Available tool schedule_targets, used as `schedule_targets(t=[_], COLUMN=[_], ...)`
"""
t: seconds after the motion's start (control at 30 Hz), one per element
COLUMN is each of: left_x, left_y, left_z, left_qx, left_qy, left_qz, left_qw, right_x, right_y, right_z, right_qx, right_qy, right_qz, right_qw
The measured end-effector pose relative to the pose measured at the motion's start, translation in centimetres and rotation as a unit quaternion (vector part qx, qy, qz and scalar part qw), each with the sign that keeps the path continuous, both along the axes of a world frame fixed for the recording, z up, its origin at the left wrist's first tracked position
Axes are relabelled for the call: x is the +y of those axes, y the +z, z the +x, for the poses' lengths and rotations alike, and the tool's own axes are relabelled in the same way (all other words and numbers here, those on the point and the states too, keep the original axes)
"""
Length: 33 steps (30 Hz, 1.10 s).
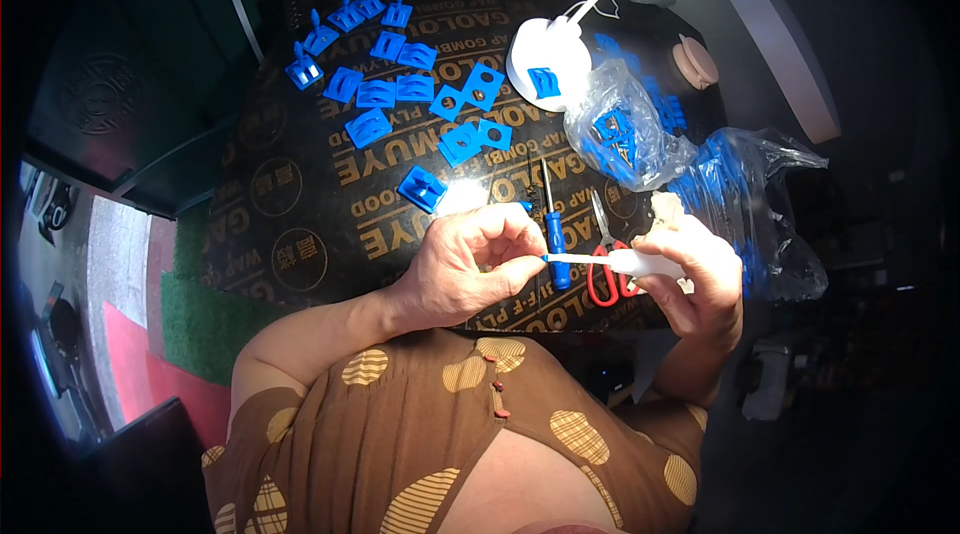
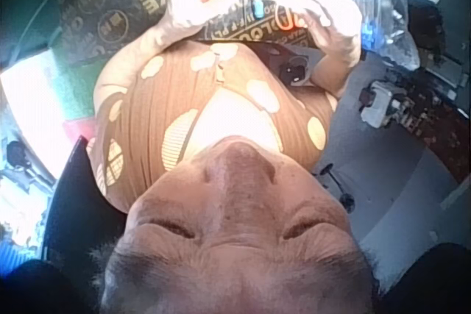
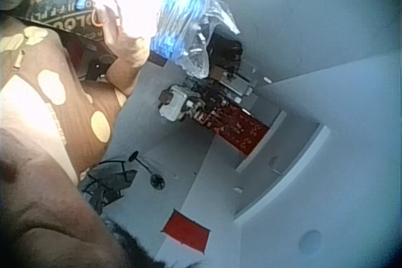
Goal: Assembling small blue plastic components with metal springs and wires at a workstation.
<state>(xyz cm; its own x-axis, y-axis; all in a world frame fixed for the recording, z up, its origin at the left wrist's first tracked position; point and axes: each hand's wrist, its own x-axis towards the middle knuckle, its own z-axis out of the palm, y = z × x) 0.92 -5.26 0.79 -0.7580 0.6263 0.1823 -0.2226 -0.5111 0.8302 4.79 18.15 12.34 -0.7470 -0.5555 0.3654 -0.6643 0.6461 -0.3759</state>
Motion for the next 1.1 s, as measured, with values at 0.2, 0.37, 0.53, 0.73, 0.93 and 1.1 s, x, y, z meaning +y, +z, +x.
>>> schedule_targets(t=[0.2, 0.37, 0.53, 0.73, 0.93, 1.1], left_x=[0.00, -0.08, -0.09, -0.15, -0.07, -0.04], left_y=[-0.02, 0.08, 0.13, -0.04, 0.09, 0.03], left_z=[-0.02, -0.08, -0.02, -0.10, 0.01, -0.05], left_qx=[0.001, 0.000, -0.001, -0.007, -0.004, -0.002], left_qy=[0.000, -0.006, -0.002, -0.009, -0.005, -0.005], left_qz=[0.003, -0.001, -0.003, 0.003, 0.004, -0.001], left_qw=[1.000, 1.000, 1.000, 1.000, 1.000, 1.000], right_x=[0.15, 0.02, 0.00, 0.09, 0.09, -0.07], right_y=[-0.03, 0.08, 0.15, 0.04, -0.04, 0.27], right_z=[-0.06, -0.08, -0.10, -0.22, -0.14, -0.17], right_qx=[0.006, 0.008, 0.017, 0.009, 0.010, 0.011], right_qy=[0.004, 0.000, 0.001, 0.006, 0.005, 0.007], right_qz=[0.009, 0.007, 0.020, 0.013, 0.010, 0.016], right_qw=[1.000, 1.000, 1.000, 1.000, 1.000, 1.000])
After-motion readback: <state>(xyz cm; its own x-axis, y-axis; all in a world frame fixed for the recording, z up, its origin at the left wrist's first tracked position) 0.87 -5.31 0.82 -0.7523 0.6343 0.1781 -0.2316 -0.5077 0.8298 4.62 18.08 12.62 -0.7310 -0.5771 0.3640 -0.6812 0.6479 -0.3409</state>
